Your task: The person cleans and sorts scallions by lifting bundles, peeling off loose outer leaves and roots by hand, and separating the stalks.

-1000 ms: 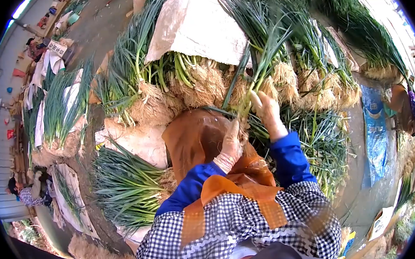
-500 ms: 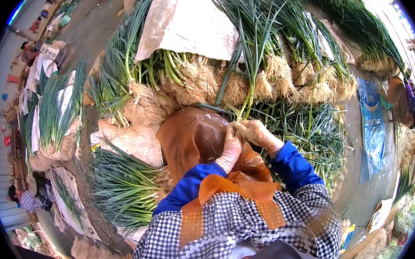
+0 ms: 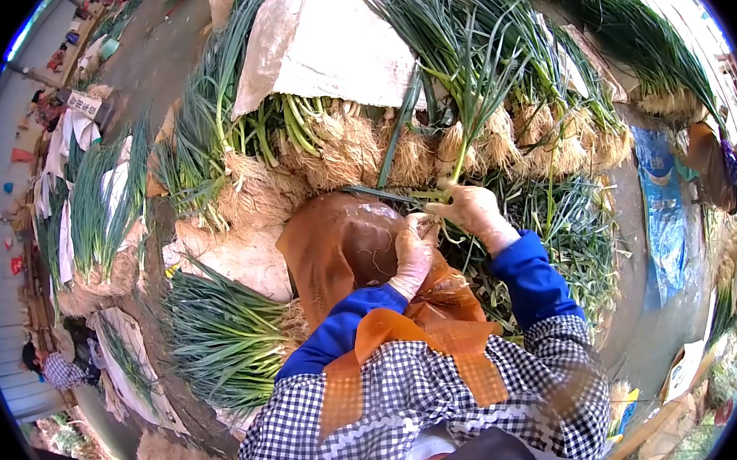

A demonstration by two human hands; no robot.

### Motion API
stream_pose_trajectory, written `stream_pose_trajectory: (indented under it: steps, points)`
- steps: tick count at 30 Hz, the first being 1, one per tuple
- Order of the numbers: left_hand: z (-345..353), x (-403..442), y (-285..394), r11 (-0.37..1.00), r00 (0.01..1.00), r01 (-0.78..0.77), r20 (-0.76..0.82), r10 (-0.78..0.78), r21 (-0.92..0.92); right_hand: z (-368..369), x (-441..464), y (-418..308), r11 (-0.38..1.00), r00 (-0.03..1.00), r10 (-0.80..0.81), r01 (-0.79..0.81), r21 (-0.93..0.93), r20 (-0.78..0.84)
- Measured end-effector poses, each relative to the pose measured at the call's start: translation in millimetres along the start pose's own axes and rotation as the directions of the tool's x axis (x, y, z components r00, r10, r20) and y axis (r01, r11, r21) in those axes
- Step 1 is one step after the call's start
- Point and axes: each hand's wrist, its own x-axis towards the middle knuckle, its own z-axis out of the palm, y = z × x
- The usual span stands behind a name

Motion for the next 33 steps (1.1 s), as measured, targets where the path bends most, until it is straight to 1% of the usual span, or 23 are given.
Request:
stream_pose_trajectory:
  steps: [2,4,6,7,8,10,11,13,14,15,16,17,18,19,20,21,22,24,26,27,29,31,33]
  points:
    - [-3,0,6,0.987,1.000,-0.016,-0.016,0.018,0.160,3,-1,-12,0.996,0.984,0.071,-0.062,-0.058,0.161]
    - [-9,4,-8,0.950,0.999,-0.021,-0.040,0.036,0.312,15,-16,-25,0.989,0.987,-0.142,0.145,0.039,-0.069]
    - [-11,12,-18,0.960,0.988,0.135,-0.038,-0.148,-0.244,32,-35,-49,0.711,0.988,0.054,-0.141,0.689,0.146]
    - [-7,12,6,0.870,0.966,0.220,-0.022,-0.256,-0.441,19,-55,-54,0.612,0.968,-0.124,-0.100,0.784,0.220]
    - [-7,14,21,0.937,0.962,0.244,-0.059,-0.266,-0.248,-1,-64,-54,0.571,0.911,-0.293,-0.077,0.817,0.291]
    - [-21,16,34,0.857,0.924,0.371,0.043,-0.381,-0.357,-32,-84,-32,0.549,0.695,-0.577,-0.060,0.834,0.430]
    - [-25,21,32,0.776,0.898,0.428,0.123,-0.422,-0.463,-8,-93,18,0.769,0.627,-0.569,0.176,0.614,0.532]
    - [-31,18,31,0.777,0.892,0.452,0.206,-0.403,-0.438,8,-83,59,0.991,0.768,-0.104,0.134,0.001,0.632]
    - [-29,18,29,0.791,0.896,0.443,0.207,-0.392,-0.422,-7,-69,55,0.938,0.814,0.321,-0.202,-0.283,0.483]
    - [-23,17,30,0.815,0.909,0.417,0.194,-0.370,-0.403,-18,-54,38,0.863,0.818,0.374,-0.479,0.158,0.438]
    - [-18,12,32,0.836,0.919,0.395,0.173,-0.354,-0.382,-18,-41,17,0.557,0.796,0.429,-0.605,0.569,0.426]
    - [-20,9,31,0.861,0.914,0.405,0.164,-0.372,-0.307,-9,-31,1,0.601,0.821,0.392,-0.571,0.559,0.416]
    - [-16,8,19,0.945,0.983,0.172,0.109,-0.147,-0.279,1,-22,-11,0.645,0.846,0.350,-0.529,0.552,0.403]
    - [-18,5,9,0.972,0.990,0.130,0.081,-0.116,-0.197,8,-17,-17,0.846,0.903,0.252,-0.380,0.373,0.347]
    - [-20,4,6,0.989,0.995,0.090,0.057,-0.084,-0.114,14,-6,-17,0.815,0.810,0.233,-0.465,0.347,0.538]
    - [-21,8,10,0.893,0.978,0.209,0.095,-0.187,-0.398,34,-9,-10,0.797,0.929,0.086,-0.281,0.534,0.361]
    - [-32,9,15,0.895,0.923,0.383,0.131,-0.362,-0.229,53,-14,-2,0.738,0.988,-0.046,-0.066,0.671,0.148]
    - [-28,8,8,0.764,0.917,0.372,0.082,-0.390,-0.528,50,-19,-8,0.958,0.972,-0.210,0.184,0.220,0.102]
    - [-28,21,7,0.640,0.828,0.492,0.092,-0.553,-0.590,50,-36,-24,0.764,0.798,-0.561,0.396,0.510,0.221]
    - [-39,25,11,0.569,0.812,0.544,0.215,-0.543,-0.617,38,-52,-45,0.705,0.723,-0.613,0.321,0.632,0.317]
    - [-34,33,24,0.625,0.866,0.439,0.120,-0.485,-0.645,27,-60,-50,0.694,0.561,-0.673,0.254,0.674,0.482]
    - [-38,34,30,0.645,0.895,0.378,0.085,-0.438,-0.664,15,-47,0,0.891,0.671,-0.429,0.202,0.408,0.605]
    - [-44,26,20,0.639,0.901,0.417,0.204,-0.382,-0.646,5,-23,17,0.867,0.823,0.013,-0.292,0.404,0.568]
